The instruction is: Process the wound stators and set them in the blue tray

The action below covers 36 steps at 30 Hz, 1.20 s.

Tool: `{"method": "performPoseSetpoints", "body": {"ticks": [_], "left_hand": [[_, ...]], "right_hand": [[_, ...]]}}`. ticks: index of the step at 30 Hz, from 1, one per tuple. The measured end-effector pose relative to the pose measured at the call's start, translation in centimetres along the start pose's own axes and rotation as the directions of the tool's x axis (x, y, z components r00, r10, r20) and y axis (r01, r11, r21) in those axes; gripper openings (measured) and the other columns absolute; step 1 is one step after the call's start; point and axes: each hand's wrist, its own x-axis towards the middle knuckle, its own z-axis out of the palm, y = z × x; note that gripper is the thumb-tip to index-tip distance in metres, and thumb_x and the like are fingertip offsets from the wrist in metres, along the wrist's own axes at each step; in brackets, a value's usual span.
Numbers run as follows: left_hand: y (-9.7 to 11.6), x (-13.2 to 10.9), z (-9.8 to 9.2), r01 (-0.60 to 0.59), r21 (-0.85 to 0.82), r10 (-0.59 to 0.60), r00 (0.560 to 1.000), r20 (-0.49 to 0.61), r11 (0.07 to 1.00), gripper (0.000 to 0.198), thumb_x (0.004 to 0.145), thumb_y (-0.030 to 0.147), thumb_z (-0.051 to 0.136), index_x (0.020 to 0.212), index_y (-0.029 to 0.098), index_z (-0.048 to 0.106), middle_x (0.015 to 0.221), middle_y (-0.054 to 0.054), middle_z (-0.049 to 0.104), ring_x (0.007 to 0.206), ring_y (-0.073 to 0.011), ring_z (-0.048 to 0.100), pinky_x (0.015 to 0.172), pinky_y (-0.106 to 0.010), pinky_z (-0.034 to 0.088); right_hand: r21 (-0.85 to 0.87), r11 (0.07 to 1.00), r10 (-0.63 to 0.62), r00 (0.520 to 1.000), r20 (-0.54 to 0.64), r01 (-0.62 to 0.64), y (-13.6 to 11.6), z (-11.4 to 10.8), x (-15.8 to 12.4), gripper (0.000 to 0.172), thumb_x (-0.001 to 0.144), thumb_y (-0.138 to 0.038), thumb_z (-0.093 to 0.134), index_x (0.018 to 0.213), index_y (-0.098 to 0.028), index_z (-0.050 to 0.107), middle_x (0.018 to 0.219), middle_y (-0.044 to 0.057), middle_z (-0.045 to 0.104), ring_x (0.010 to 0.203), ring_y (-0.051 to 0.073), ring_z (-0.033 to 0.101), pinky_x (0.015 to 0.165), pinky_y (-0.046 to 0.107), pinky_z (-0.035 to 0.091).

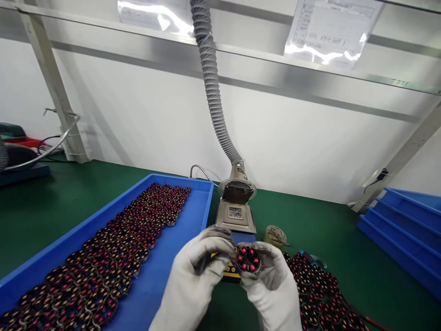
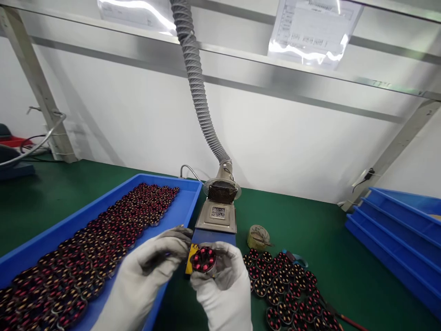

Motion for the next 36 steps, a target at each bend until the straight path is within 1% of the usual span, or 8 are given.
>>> {"method": "performPoseSetpoints", "body": {"ticks": [4,9,12,19,23,30,33,36], "left_hand": [[0.2,0.2,-0.4,0.115,-0.152,-0.132,0.986,-0.103,0.982,0.008,0.082,0.026,0.060,0.087,0.029,0.065,0.097,0.004,0.065,0.098,-0.0155,0.057,0.084,-0.016,0.044],[-0.1,-0.1,1.3,0.442,-0.306,-0.354,0.885,0.304,0.843,0.031,0.077,0.037,0.067,0.105,0.025,0.064,0.101,-0.003,0.066,0.098,-0.0207,0.058,0.086,-0.023,0.046],[-0.7,-0.7,2.9,0.418,-0.512,-0.405,0.903,0.143,0.751,0.022,0.074,0.041,0.071,0.088,0.024,0.069,0.091,-0.001,0.069,0.089,-0.0186,0.062,0.081,-0.020,0.048],[-0.7,0.1,2.2,0.271,-0.639,-0.461,0.875,-0.149,0.720,0.027,0.066,0.034,0.079,0.087,0.021,0.068,0.095,-0.003,0.069,0.093,-0.0180,0.061,0.085,-0.020,0.046],[-0.4,0.2,2.5,0.507,-0.510,-0.527,0.842,0.119,0.695,0.034,0.060,0.027,0.082,0.089,0.016,0.069,0.087,-0.009,0.069,0.082,-0.0221,0.063,0.073,-0.024,0.051],[-0.7,-0.4,2.6,0.196,-0.615,-0.425,0.869,-0.251,0.764,0.019,0.058,0.027,0.082,0.072,0.024,0.070,0.074,0.001,0.070,0.069,-0.0135,0.064,0.067,-0.015,0.051],[-0.4,0.0,1.9,0.319,-0.555,-0.416,0.907,-0.056,0.769,0.028,0.060,0.020,0.080,0.086,0.023,0.070,0.087,-0.002,0.070,0.080,-0.0160,0.063,0.070,-0.016,0.050],[-0.2,0.1,1.8,0.458,-0.543,-0.485,0.868,0.105,0.704,0.028,0.064,0.018,0.078,0.091,0.020,0.069,0.090,-0.004,0.070,0.082,-0.0167,0.063,0.072,-0.018,0.050]], "right_hand": [[-0.326,0.879,-0.397,0.913,-0.095,0.348,0.6,0.5,-0.9,0.039,0.064,-0.017,0.073,0.099,-0.026,0.057,0.099,0.004,0.067,0.086,0.018,0.066,0.068,0.027,0.056],[-0.630,0.238,-0.810,0.510,0.291,0.739,1.5,0.1,-0.8,0.040,0.068,-0.005,0.064,0.103,-0.024,0.059,0.108,0.006,0.060,0.094,0.022,0.063,0.074,0.034,0.056],[-0.659,0.052,-0.826,0.403,0.393,0.750,1.9,0.2,-0.8,0.053,0.065,0.002,0.063,0.109,-0.028,0.058,0.108,0.004,0.059,0.095,0.021,0.062,0.076,0.035,0.057],[-0.684,0.409,-0.788,0.612,0.070,0.605,1.4,0.6,-1.3,0.059,0.061,-0.002,0.070,0.104,-0.039,0.055,0.109,0.000,0.058,0.095,0.023,0.060,0.074,0.038,0.054],[-0.656,0.388,-0.802,0.588,0.106,0.648,1.1,0.7,-1.4,0.063,0.060,0.001,0.067,0.106,-0.040,0.054,0.108,-0.002,0.061,0.096,0.023,0.059,0.077,0.040,0.051],[-0.666,0.364,-0.789,0.595,0.151,0.651,1.2,0.7,-1.5,0.067,0.059,0.001,0.068,0.109,-0.041,0.053,0.109,-0.003,0.060,0.092,0.021,0.060,0.076,0.039,0.051],[-0.654,0.387,-0.786,0.604,0.135,0.650,1.3,0.6,-1.6,0.066,0.059,0.000,0.069,0.109,-0.041,0.054,0.108,-0.003,0.062,0.094,0.021,0.060,0.077,0.039,0.051],[-0.628,0.391,-0.800,0.586,0.129,0.673,1.3,0.8,-1.6,0.064,0.059,0.000,0.067,0.108,-0.039,0.055,0.105,-0.002,0.063,0.093,0.023,0.061,0.075,0.040,0.052]]}}
